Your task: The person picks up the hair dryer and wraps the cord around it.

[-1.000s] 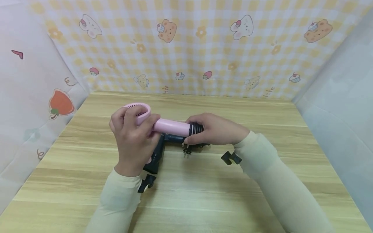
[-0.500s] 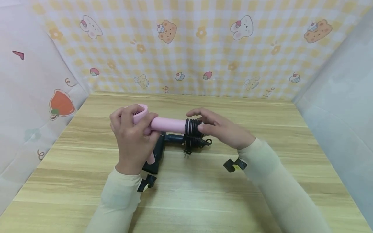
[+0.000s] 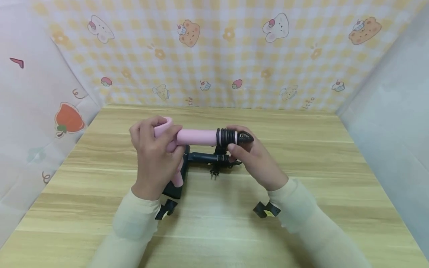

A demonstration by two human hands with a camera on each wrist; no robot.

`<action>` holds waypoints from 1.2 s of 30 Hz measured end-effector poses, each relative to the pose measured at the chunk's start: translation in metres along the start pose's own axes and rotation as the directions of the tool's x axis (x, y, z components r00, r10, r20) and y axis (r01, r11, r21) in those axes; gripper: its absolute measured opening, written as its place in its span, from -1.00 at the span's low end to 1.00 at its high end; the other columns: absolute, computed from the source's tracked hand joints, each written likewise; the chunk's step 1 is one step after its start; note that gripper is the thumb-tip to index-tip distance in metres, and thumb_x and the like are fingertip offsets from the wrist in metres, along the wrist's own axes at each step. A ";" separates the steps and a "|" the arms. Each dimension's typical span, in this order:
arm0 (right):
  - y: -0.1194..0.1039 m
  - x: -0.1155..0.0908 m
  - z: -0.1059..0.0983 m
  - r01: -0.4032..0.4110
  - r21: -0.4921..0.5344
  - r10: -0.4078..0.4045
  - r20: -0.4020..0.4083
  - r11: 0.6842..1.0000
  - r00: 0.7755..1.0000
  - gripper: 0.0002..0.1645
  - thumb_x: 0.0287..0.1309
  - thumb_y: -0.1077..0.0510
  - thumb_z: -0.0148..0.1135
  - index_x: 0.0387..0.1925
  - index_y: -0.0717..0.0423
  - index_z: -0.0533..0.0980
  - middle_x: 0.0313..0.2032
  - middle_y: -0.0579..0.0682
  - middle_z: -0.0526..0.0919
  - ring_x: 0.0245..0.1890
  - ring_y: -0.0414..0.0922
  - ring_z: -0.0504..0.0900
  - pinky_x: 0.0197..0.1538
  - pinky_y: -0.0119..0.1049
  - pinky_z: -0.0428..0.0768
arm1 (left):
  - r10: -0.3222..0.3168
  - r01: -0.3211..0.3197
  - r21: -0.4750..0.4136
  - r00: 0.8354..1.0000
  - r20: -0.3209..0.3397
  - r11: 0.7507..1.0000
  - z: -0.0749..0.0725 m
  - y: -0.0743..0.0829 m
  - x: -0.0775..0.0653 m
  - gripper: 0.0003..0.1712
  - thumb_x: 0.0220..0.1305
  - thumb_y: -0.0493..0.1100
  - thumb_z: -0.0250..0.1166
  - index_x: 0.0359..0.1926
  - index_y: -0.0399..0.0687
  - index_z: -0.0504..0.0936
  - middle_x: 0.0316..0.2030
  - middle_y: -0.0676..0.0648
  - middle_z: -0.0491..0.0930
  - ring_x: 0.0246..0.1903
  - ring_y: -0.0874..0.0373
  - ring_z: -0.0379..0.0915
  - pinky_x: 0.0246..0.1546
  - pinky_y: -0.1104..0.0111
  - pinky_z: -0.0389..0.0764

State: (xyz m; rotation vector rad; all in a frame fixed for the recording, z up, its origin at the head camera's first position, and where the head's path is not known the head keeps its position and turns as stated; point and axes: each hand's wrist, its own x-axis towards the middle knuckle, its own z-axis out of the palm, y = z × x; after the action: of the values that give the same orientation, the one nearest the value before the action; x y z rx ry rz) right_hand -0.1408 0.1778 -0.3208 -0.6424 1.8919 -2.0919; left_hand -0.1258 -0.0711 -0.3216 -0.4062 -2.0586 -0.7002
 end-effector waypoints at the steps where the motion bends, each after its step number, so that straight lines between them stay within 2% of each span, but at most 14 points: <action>1: 0.001 0.000 0.000 -0.007 0.003 0.007 -0.016 1.000 1.000 -0.50 0.46 0.22 -0.03 0.36 0.15 0.23 0.21 0.18 0.35 -0.03 -0.01 0.43 -0.08 -0.25 0.55 | -0.003 0.003 -0.009 1.000 0.012 1.000 0.001 0.000 0.001 -0.74 -0.03 -0.40 0.40 -0.23 -0.17 0.77 -0.03 -0.23 0.46 0.02 -0.26 0.21 -0.04 -0.13 0.22; 5: 0.005 0.000 -0.001 -0.044 0.008 0.045 -0.087 0.999 0.995 -0.47 0.51 0.11 -0.06 0.39 0.16 0.16 0.21 0.17 0.34 -0.03 -0.05 0.45 -0.11 -0.31 0.54 | -0.034 0.038 -0.032 0.994 0.107 0.999 0.005 -0.001 0.005 -0.73 -0.09 -0.40 0.45 -0.26 -0.17 0.78 -0.04 -0.22 0.48 0.04 -0.22 0.22 -0.05 -0.11 0.23; 7: 0.007 0.000 -0.003 -0.067 0.013 0.068 -0.121 0.998 0.990 -0.45 0.52 0.07 -0.07 0.40 0.16 0.13 0.18 0.16 0.36 -0.06 -0.08 0.48 -0.13 -0.33 0.54 | -0.056 0.061 -0.026 0.982 0.180 0.998 0.008 -0.001 0.007 -0.72 -0.10 -0.39 0.45 -0.26 -0.16 0.78 -0.03 -0.21 0.47 0.06 -0.20 0.21 -0.05 -0.10 0.23; 9: 0.009 -0.002 -0.005 -0.091 0.016 0.093 -0.150 0.996 0.984 -0.44 0.51 0.04 -0.06 0.39 0.15 0.12 0.14 0.14 0.39 -0.10 -0.12 0.51 -0.16 -0.34 0.53 | -0.075 0.081 -0.011 0.962 0.262 0.997 0.010 -0.001 0.007 -0.70 -0.10 -0.36 0.45 -0.23 -0.13 0.78 -0.01 -0.20 0.46 0.07 -0.18 0.20 -0.05 -0.09 0.23; 12: 0.013 -0.005 -0.008 -0.125 0.023 0.127 -0.177 0.992 0.976 -0.44 0.51 0.00 -0.04 0.37 0.13 0.11 0.09 0.10 0.44 -0.16 -0.14 0.53 -0.18 -0.35 0.53 | -0.105 0.111 0.006 0.919 0.380 0.994 0.012 0.001 0.007 -0.64 -0.08 -0.31 0.43 -0.15 -0.09 0.76 0.03 -0.17 0.42 0.08 -0.15 0.17 -0.05 -0.05 0.23; 17: 0.022 -0.015 -0.015 -0.197 0.033 0.199 -0.207 0.980 0.958 -0.37 0.50 -0.05 -0.03 0.38 0.16 0.06 -0.01 0.10 0.46 -0.26 -0.16 0.52 -0.22 -0.35 0.54 | -0.154 0.150 0.051 0.832 0.533 0.987 0.015 0.007 0.000 -0.57 -0.04 -0.22 0.41 -0.03 -0.03 0.73 0.10 -0.15 0.38 0.09 -0.13 0.15 -0.08 0.01 0.25; 23: 0.040 -0.027 -0.019 -0.298 0.050 0.301 -0.257 0.953 0.919 -0.20 0.48 -0.04 0.00 0.46 0.13 -0.17 0.05 0.13 0.36 -0.31 -0.19 0.55 -0.21 -0.36 0.58 | -0.189 0.110 0.159 0.721 0.667 0.981 0.022 0.012 -0.012 -0.60 0.07 -0.11 0.37 0.00 0.05 0.71 0.07 -0.12 0.40 0.05 -0.11 0.19 -0.19 0.06 0.32; 27: 0.052 -0.035 -0.020 -0.363 0.010 0.350 -0.290 0.932 0.891 -0.09 0.48 0.00 0.02 0.51 0.06 -0.32 0.08 0.23 0.32 -0.30 -0.17 0.62 -0.18 -0.33 0.62 | -0.190 0.061 0.200 0.654 0.732 0.978 0.026 0.013 -0.016 -0.67 0.07 -0.10 0.39 -0.09 0.05 0.73 0.01 -0.11 0.41 0.01 -0.09 0.20 -0.25 0.07 0.36; 31: 0.059 -0.042 -0.022 -0.406 -0.038 0.376 -0.304 0.913 0.875 -0.04 0.49 0.05 -0.01 0.52 0.03 -0.44 0.06 0.33 0.36 -0.31 -0.13 0.65 -0.21 -0.29 0.64 | -0.178 0.008 0.218 0.611 0.771 0.976 0.032 0.016 -0.019 -0.75 0.04 -0.08 0.42 -0.19 0.05 0.73 -0.06 -0.10 0.42 -0.02 -0.07 0.22 -0.26 0.01 0.41; 33: 0.062 -0.044 -0.023 -0.412 -0.053 0.379 -0.303 0.910 0.875 -0.05 0.50 0.07 -0.03 0.52 0.04 -0.45 0.09 0.36 0.37 -0.32 -0.12 0.65 -0.23 -0.29 0.64 | -0.167 -0.021 0.225 0.602 0.781 0.974 0.035 0.017 -0.021 -0.77 0.05 -0.06 0.43 -0.21 0.04 0.73 -0.09 -0.10 0.43 -0.03 -0.07 0.23 -0.25 -0.01 0.43; 36: 0.064 -0.046 -0.024 -0.414 -0.069 0.379 -0.292 0.908 0.878 -0.14 0.52 0.09 -0.07 0.53 0.10 -0.34 0.16 0.38 0.30 -0.31 -0.12 0.65 -0.24 -0.30 0.63 | -0.152 -0.058 0.232 0.600 0.786 0.971 0.039 0.019 -0.021 -0.77 0.07 -0.06 0.42 -0.22 0.01 0.74 -0.14 -0.11 0.43 -0.07 -0.06 0.24 -0.23 -0.03 0.44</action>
State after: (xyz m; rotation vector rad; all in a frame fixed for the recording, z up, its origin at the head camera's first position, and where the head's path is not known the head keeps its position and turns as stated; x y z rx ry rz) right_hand -0.1189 0.2117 -0.3926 0.0296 2.0994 -1.8717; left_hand -0.1295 -0.0326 -0.3504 -0.6048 -2.9926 -0.2807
